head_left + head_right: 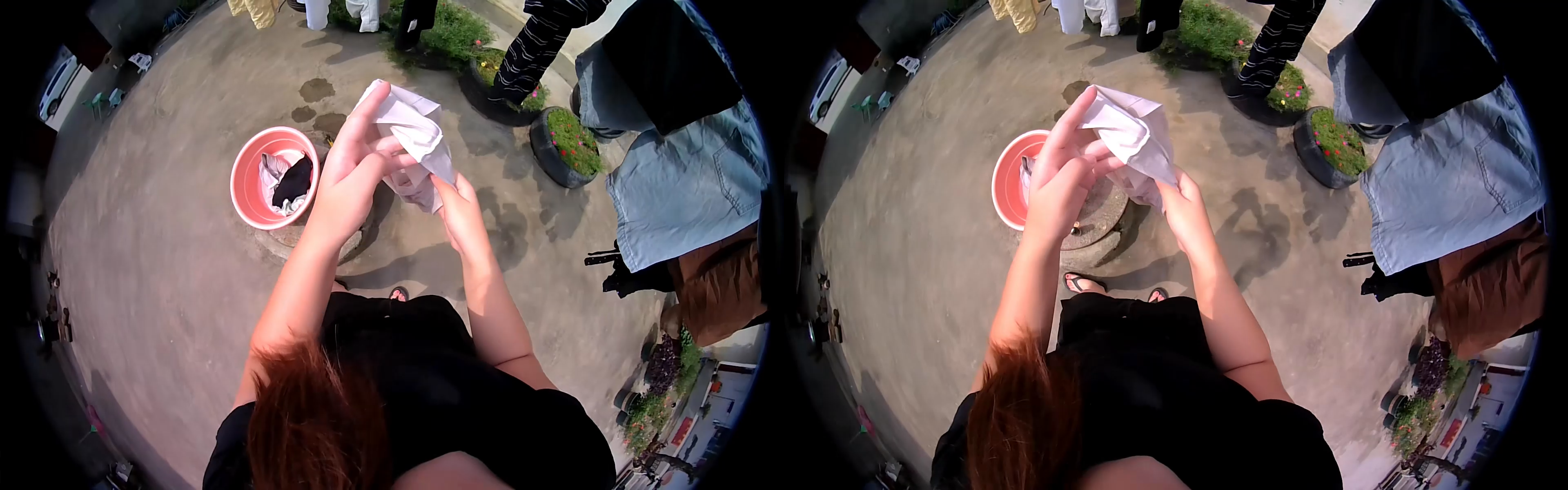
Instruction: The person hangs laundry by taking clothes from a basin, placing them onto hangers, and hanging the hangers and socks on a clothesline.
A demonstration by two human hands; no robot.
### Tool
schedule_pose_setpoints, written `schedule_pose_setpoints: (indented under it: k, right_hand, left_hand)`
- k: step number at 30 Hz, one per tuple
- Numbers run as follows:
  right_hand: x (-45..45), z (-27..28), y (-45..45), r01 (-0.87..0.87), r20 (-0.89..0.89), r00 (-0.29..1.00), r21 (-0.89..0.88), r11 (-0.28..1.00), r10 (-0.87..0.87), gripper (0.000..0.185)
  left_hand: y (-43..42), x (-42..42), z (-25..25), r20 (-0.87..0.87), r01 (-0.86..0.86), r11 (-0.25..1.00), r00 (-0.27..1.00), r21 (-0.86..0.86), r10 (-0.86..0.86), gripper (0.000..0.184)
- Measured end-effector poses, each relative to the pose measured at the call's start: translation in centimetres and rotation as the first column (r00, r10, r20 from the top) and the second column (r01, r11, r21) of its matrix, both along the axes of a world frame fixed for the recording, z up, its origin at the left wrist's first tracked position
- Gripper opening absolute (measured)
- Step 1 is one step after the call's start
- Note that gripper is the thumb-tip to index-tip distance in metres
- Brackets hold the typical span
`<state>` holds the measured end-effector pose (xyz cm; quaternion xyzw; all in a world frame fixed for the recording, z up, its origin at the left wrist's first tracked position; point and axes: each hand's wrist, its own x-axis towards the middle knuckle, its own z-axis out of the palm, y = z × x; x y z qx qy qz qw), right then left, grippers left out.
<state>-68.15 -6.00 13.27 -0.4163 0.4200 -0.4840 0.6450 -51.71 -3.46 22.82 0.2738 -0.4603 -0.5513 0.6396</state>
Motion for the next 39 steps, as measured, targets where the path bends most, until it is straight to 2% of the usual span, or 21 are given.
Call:
schedule_pose_setpoints:
  k: [1, 2, 4, 7, 8, 10, 11, 12, 15, 16, 17, 19, 21, 23, 24, 26, 28, 32, 33, 36, 39]
  right_hand:
    - [-1.2, 1.5, 0.8, -0.029, 0.144, 0.989, 0.074, 0.997, 0.018, 0.033]
    - [-3.0, 0.8, 0.8, -0.078, 0.249, 0.966, 0.025, 0.997, 0.069, 0.033]
    - [-5.5, 1.4, 1.2, -0.120, 0.338, 0.940, 0.172, 0.978, 0.056, 0.034]
    - [-7.4, 3.0, 2.3, -0.365, 0.599, 0.785, 0.246, 0.898, 0.155, 0.037]
    - [-7.5, 3.2, 2.6, -0.397, 0.639, 0.748, 0.216, 0.892, 0.178, 0.037]
    - [-7.4, 3.6, 3.3, -0.450, 0.713, 0.666, 0.151, 0.880, 0.218, 0.038]
    - [-7.1, 3.7, 3.6, -0.521, 0.787, 0.569, 0.122, 0.845, 0.237, 0.038]
    - [-6.6, 3.7, 4.0, -0.508, 0.787, 0.577, 0.136, 0.850, 0.219, 0.039]
    - [-4.4, 4.5, 5.6, -0.463, 0.777, 0.605, 0.165, 0.871, 0.175, 0.045]
    - [-3.7, 4.6, 6.1, -0.406, 0.729, 0.674, 0.229, 0.885, 0.121, 0.045]
    - [-3.0, 4.8, 6.4, -0.343, 0.672, 0.738, 0.290, 0.893, 0.066, 0.046]
    - [-2.1, 4.6, 6.7, -0.216, 0.513, 0.858, 0.352, 0.911, 0.005, 0.046]
    - [-2.0, 2.8, 6.6, -0.095, 0.312, 0.950, 0.341, 0.935, -0.017, 0.045]
    - [-2.0, 1.9, 6.8, -0.110, 0.164, 0.985, 0.337, 0.935, 0.057, 0.040]
    - [-2.3, 1.2, 7.0, -0.116, 0.087, 0.992, 0.340, 0.933, 0.091, 0.038]
    - [-4.4, -0.6, 6.9, -0.374, 0.247, 0.919, 0.309, 0.874, 0.306, 0.035]
    - [-3.0, -0.7, 8.4, -0.304, 0.283, 0.934, 0.308, 0.901, 0.218, 0.035]
    - [-0.7, -1.6, 11.8, -0.149, 0.088, 0.988, 0.332, 0.932, 0.127, 0.036]
    - [-0.3, -2.0, 12.4, -0.231, 0.068, 0.973, 0.313, 0.921, 0.221, 0.040]
    - [2.9, -0.6, 14.6, -0.318, 0.062, 0.947, 0.312, 0.895, 0.314, 0.035]
    - [5.5, -1.7, 15.1, -0.325, -0.181, 0.911, 0.243, 0.914, 0.372, 0.029]
  left_hand:
    - [0.3, -0.1, -0.6, 0.089, -0.086, 0.994, 0.992, -0.064, 0.092, 0.069]
    - [0.6, -0.1, -1.2, 0.206, -0.162, 0.983, 0.963, -0.082, 0.176, 0.067]
    - [1.4, -0.2, -2.5, 0.388, -0.235, 0.970, 0.890, -0.062, 0.240, 0.063]
    - [2.3, -0.2, -4.5, 0.742, -0.295, 0.955, 0.648, 0.033, 0.174, 0.058]
    - [2.6, -0.2, -6.3, 0.769, -0.287, 0.957, 0.621, 0.048, 0.148, 0.058]
    - [4.5, -0.9, -5.7, 0.643, -0.158, 0.931, 0.760, 0.329, -0.098, 0.060]
    - [5.1, -0.9, -6.3, 0.510, -0.024, 0.939, 0.844, 0.344, -0.165, 0.061]
    - [6.1, -1.1, -6.6, 0.386, 0.118, 0.939, 0.889, 0.324, -0.246, 0.055]
    - [8.5, -2.0, -7.7, 0.214, 0.273, 0.934, 0.922, 0.230, -0.322, 0.056]
    - [9.2, -1.8, -7.5, 0.145, 0.336, 0.918, 0.918, 0.210, -0.369, 0.053]
    - [9.5, -1.6, -7.7, 0.127, 0.257, 0.933, 0.947, 0.251, -0.295, 0.033]
    - [10.2, 0.5, -7.5, 0.236, 0.184, 0.949, 0.940, 0.257, -0.246, 0.024]
    - [10.7, 2.7, -7.3, 0.306, 0.120, 0.954, 0.930, 0.274, -0.205, 0.020]
    - [11.0, 4.0, -6.8, 0.154, 0.122, 0.929, 0.971, 0.350, -0.186, 0.025]
    - [11.1, 4.6, -6.5, 0.072, 0.136, 0.907, 0.981, 0.398, -0.178, 0.027]
    - [11.4, 4.9, -5.1, -0.135, 0.174, 0.897, 0.982, 0.407, -0.129, 0.029]
    - [11.2, 5.5, -5.5, -0.211, 0.202, 0.906, 0.969, 0.371, -0.130, 0.029]
    - [11.3, 5.9, -4.8, -0.316, 0.234, 0.916, 0.940, 0.325, -0.128, 0.033]
    - [11.3, 5.7, -4.5, -0.327, 0.253, 0.918, 0.933, 0.305, -0.148, 0.035]
    - [11.3, 5.3, -3.7, -0.341, 0.308, 0.916, 0.916, 0.256, -0.212, 0.040]
    - [11.4, 5.4, -2.8, -0.323, 0.358, 0.907, 0.905, 0.222, -0.278, 0.044]
